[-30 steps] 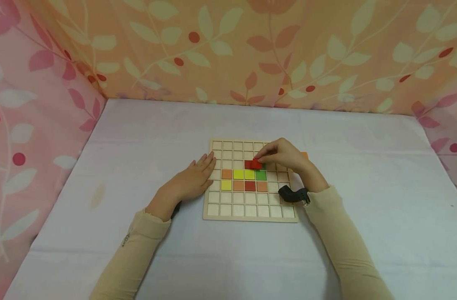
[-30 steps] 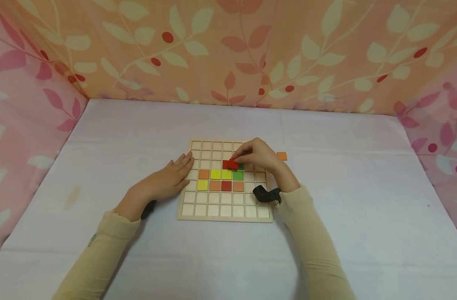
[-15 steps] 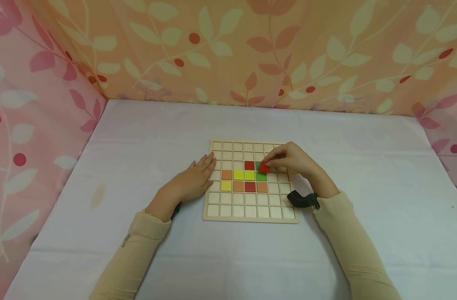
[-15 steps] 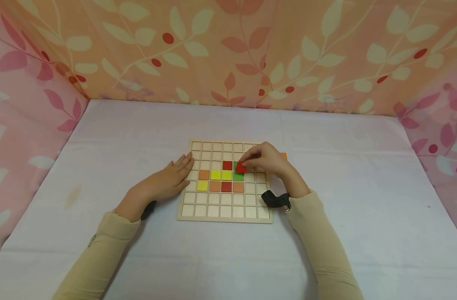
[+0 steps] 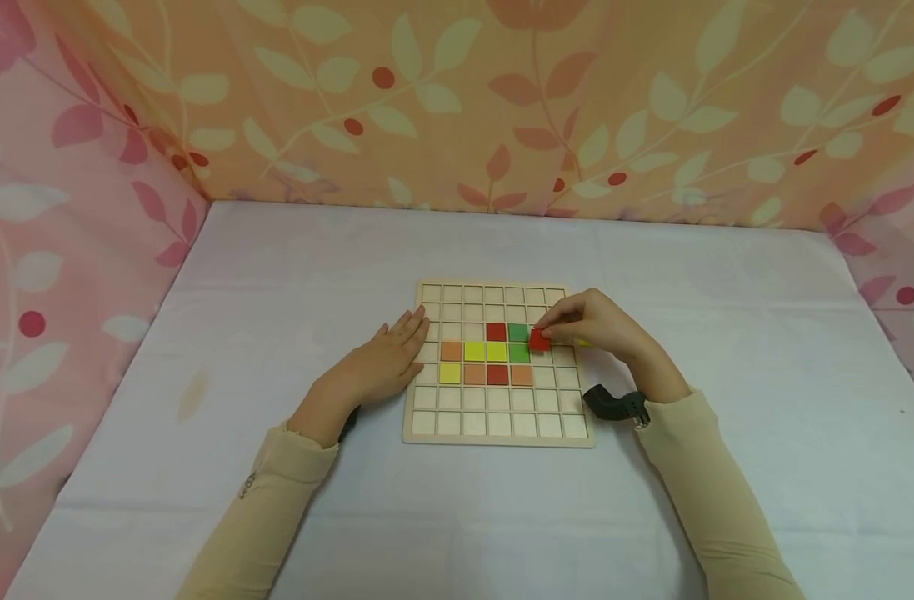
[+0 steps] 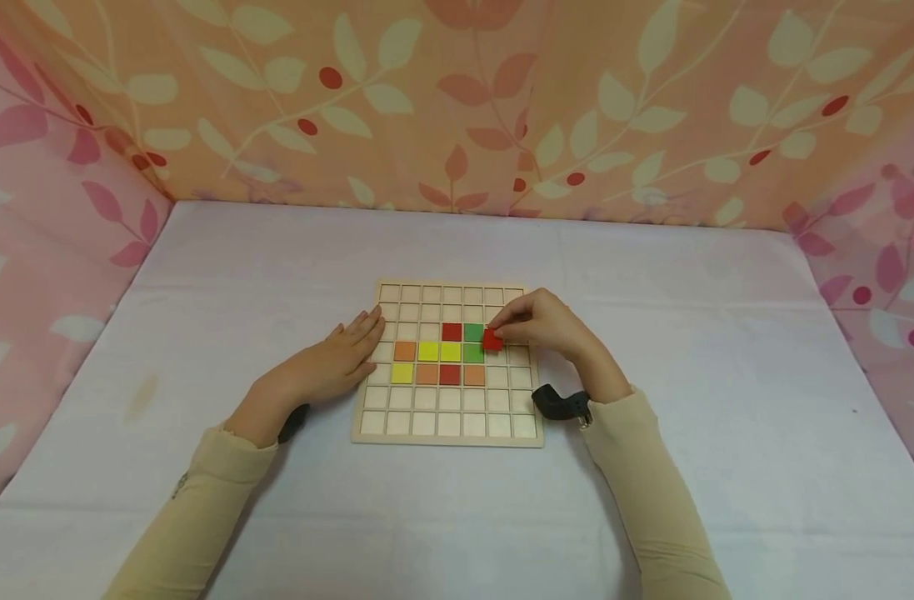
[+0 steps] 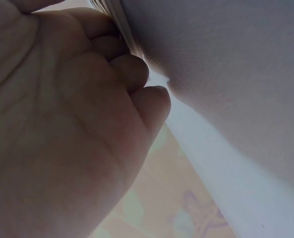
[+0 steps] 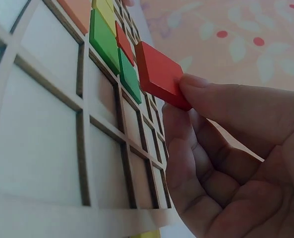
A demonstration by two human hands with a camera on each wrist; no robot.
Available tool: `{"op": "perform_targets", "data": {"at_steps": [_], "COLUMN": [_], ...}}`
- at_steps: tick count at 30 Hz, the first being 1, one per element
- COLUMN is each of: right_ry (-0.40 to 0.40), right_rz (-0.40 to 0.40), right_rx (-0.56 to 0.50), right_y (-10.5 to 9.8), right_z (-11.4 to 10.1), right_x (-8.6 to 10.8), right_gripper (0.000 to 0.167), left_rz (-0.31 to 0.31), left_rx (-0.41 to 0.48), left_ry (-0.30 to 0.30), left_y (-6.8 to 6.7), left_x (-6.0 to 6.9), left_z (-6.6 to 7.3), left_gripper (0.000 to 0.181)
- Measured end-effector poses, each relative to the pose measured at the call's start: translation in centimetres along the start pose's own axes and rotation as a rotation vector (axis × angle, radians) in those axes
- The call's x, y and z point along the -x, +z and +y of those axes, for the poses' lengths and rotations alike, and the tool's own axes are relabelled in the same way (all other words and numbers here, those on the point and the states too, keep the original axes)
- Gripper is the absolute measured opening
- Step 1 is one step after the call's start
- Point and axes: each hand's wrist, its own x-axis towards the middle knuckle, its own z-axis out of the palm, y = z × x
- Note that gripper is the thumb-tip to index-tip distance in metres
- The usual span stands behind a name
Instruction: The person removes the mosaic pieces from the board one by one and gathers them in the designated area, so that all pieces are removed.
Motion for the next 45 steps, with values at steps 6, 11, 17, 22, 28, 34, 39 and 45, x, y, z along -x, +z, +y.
{"op": "perform_targets", "data": {"at_steps": [6, 11, 17, 22, 28, 34, 39, 45], "right_ry": [-0.011, -0.024, -0.044, -0.039, -0.025, -0.016, -0.011, -0.013], "right_rz": [0.004, -0.001, -0.005, -0.012, -0.015, -0.018, -0.02, -0.019], "right_rx": [0.01, 0.021, 0.037, 0.041, 0.031, 0.031, 0.026, 0.025], "right_y": [-0.3, -0.5, -1.0, -1.5, -2.2, -2.5, -2.5, -2.6], "right_z": [0.3, 0.6, 0.9, 1.3, 1.5, 1.4, 1.5, 1.4], "right_x": [0.2, 0.4, 0.7, 0.8, 1.1, 1.3, 1.3, 1.4], "right_gripper": [0.011, 0.011, 0.01, 0.01, 0.01, 0.011, 0.011, 0.011], "left_rz": [0.002, 0.004, 0.002, -0.001, 0.001, 0.002, 0.003, 0.003], "left_rx": [0.013, 0.019, 0.024, 0.019, 0.02, 0.013, 0.009, 0.014], "left_ry": [-0.002, -0.004, -0.005, -0.006, -0.004, -0.004, -0.002, -0.001], "left_y": [-0.3, -0.3, -0.3, -0.2, -0.2, -0.1, 0.0, -0.1], "left_x": [0.2, 0.2, 0.2, 0.1, 0.2, 0.1, 0.1, 0.1], "left_z": [0.3, 0.3, 0.3, 0.3, 0.2, 0.1, 0.1, 0.2], "left_gripper": [0.062, 0.063, 0.063, 0.063, 0.063, 0.063, 0.062, 0.062]}}
